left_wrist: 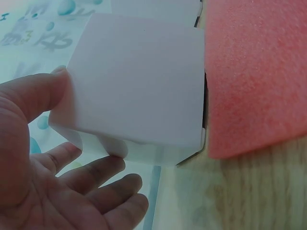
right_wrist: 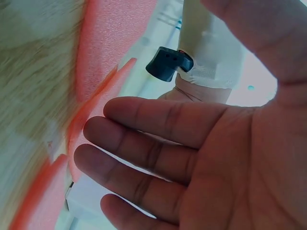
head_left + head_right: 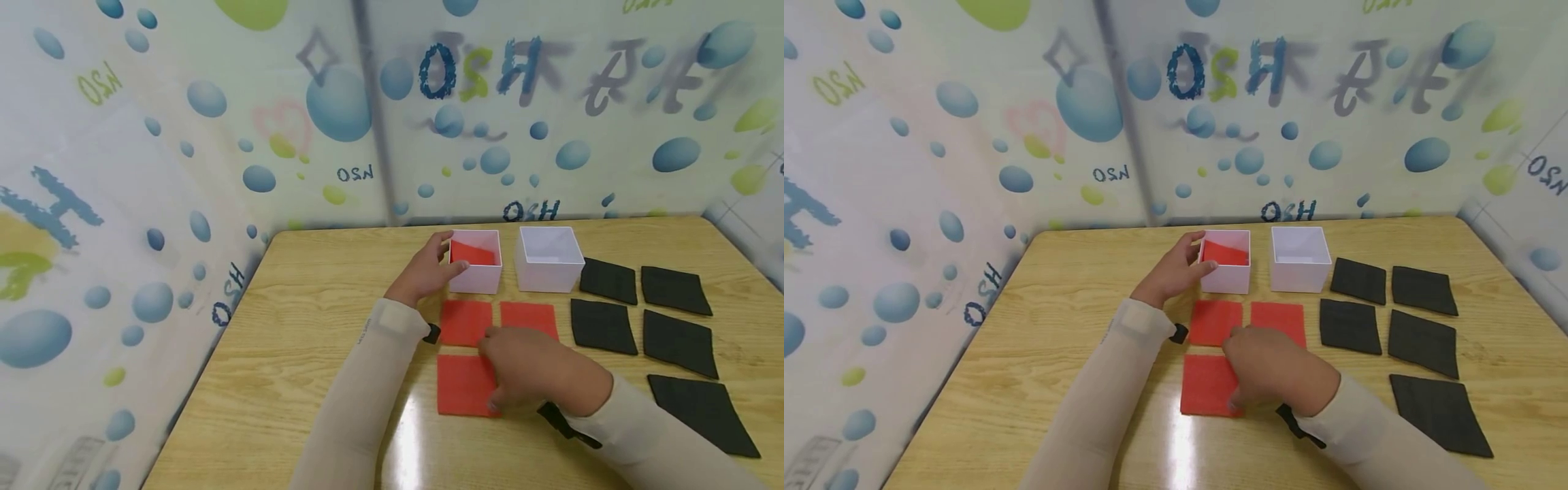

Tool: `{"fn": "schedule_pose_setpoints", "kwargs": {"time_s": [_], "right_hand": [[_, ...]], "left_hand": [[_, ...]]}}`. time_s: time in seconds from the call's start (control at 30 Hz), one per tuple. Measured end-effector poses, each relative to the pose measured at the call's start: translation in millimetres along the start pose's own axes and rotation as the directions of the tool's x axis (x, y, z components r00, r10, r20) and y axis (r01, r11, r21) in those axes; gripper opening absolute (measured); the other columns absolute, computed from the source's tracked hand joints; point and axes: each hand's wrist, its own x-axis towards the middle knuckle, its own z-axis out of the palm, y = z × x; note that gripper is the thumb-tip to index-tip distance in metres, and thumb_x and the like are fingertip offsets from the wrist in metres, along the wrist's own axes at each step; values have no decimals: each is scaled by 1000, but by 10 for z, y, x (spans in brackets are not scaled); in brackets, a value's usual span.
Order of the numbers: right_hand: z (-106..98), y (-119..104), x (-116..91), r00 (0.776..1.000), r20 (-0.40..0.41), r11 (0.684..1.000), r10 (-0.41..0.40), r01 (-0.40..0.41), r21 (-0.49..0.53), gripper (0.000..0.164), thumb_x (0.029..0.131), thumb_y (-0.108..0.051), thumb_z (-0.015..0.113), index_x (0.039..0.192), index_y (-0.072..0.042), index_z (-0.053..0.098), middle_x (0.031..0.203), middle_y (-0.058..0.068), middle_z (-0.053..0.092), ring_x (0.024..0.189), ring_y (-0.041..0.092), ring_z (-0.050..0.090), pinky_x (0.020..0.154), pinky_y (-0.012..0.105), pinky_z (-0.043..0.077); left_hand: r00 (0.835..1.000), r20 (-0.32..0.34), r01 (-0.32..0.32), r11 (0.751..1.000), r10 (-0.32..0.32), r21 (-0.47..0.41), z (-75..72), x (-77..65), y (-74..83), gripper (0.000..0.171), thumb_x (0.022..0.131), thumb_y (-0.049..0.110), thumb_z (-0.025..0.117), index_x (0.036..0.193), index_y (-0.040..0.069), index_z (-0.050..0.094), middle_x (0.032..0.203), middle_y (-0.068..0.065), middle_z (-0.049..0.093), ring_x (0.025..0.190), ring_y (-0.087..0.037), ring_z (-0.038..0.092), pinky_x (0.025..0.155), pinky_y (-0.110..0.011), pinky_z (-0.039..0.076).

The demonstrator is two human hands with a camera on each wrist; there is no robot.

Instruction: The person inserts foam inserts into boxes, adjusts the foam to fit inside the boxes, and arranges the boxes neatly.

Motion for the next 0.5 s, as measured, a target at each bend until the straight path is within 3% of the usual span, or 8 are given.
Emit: {"fn": "schedule_pose_setpoints", "kwargs": {"time_s": [0.2,0.5], "right_hand": [[-4,-10,-1,1000,4,1000,-2,2,-5,74,65,-43,101,120,-4,70,112,7,65,98,24,59,92,52,57],[16,-14,13,1000,7,1000,6,-5,-29,73,63,-43,102,118,-5,71,102,3,62,91,22,57,86,48,57]], "left_hand": [[1000,-1,1,1000,-1,11,4,16,-16,75,101,36,72,164,34,31,171,1,35,156,-29,37,117,-52,46],[1000,1,2,1000,-2,11,3,7,5,75,101,36,72,164,35,31,170,2,37,156,-27,37,116,-52,48]]}}
